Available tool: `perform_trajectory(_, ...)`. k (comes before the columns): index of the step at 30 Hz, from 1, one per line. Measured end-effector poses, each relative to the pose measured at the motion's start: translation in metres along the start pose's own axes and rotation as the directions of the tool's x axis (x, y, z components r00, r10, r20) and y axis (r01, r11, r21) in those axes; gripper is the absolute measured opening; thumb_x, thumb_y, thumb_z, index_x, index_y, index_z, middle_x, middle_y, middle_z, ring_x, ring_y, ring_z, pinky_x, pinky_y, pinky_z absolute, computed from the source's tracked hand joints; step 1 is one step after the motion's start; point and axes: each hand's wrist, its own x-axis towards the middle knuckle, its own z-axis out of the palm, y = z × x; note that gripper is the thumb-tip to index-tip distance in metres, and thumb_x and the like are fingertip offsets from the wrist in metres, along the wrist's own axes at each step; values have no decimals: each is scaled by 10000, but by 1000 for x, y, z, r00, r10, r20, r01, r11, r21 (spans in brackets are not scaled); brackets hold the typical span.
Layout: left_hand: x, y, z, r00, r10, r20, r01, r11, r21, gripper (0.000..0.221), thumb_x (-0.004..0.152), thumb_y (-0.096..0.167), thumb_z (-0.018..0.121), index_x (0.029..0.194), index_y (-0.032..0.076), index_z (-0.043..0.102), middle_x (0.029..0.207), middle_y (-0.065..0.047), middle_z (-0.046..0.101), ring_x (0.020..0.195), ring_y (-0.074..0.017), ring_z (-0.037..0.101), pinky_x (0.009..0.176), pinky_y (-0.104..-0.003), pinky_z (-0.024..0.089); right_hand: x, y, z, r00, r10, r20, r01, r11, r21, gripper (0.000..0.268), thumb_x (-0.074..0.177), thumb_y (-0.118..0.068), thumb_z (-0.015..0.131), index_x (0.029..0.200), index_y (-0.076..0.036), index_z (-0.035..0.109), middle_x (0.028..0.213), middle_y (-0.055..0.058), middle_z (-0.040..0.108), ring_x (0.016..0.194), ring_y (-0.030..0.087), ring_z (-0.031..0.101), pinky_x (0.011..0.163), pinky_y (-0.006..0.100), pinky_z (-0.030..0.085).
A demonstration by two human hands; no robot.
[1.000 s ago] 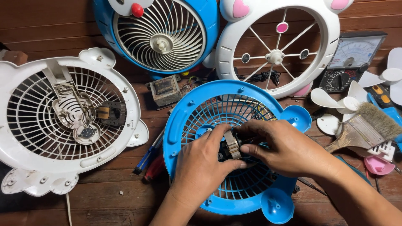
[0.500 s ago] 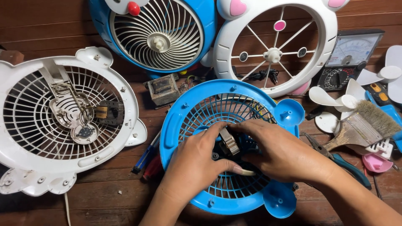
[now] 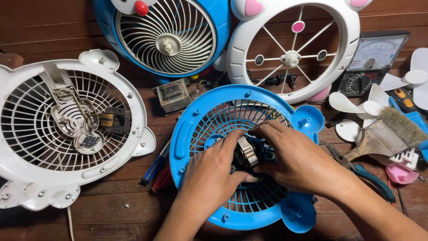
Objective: Cleaning a small electric fan motor and reassembling it into its plastic housing on a workbench.
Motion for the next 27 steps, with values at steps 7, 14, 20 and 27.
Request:
perform_trajectory(7,0,1,0,1000,-1,3,1,1000,14,811,809,398,867,1466,198,436,1120,-142,729,954,-475,688,745,-585,555,-1,3,3,999,-28,26,28,999,-16,558,692,-247,891,1171,-149,622,1119,56,683,1020,307,682,780,445,540)
perform_trajectory(14,0,3,-10,998,-46,44,50,995,-91,793,766,417,868,1425,251,458,1179,-111,735,1050,-419,682,814,-548,545,-3,3,3,999,-19,31,19,1000,2,568,692,-228,867,1203,-145,633,1050,49,721,976,284,680,754,431,538)
perform_trajectory(20,1,-8,0,999,-19,-32,14,988,-153,937,716,433,910,1478,170,431,1320,-143,677,1192,-405,631,912,-529,523,-6,3,4,1000,-18,18,19,999,-29,449,699,-216,835,1098,-168,634,960,30,712,920,283,680,700,436,529)
perform_trajectory(27,1,-1,7,999,-15,-29,15,1000,7,697,805,301,871,1372,137,501,1062,-136,736,945,-442,696,718,-572,561,-8,4,7,1000,-10,21,11,999,-49,466,724,-276,867,1101,-164,618,979,41,692,937,290,659,738,440,525)
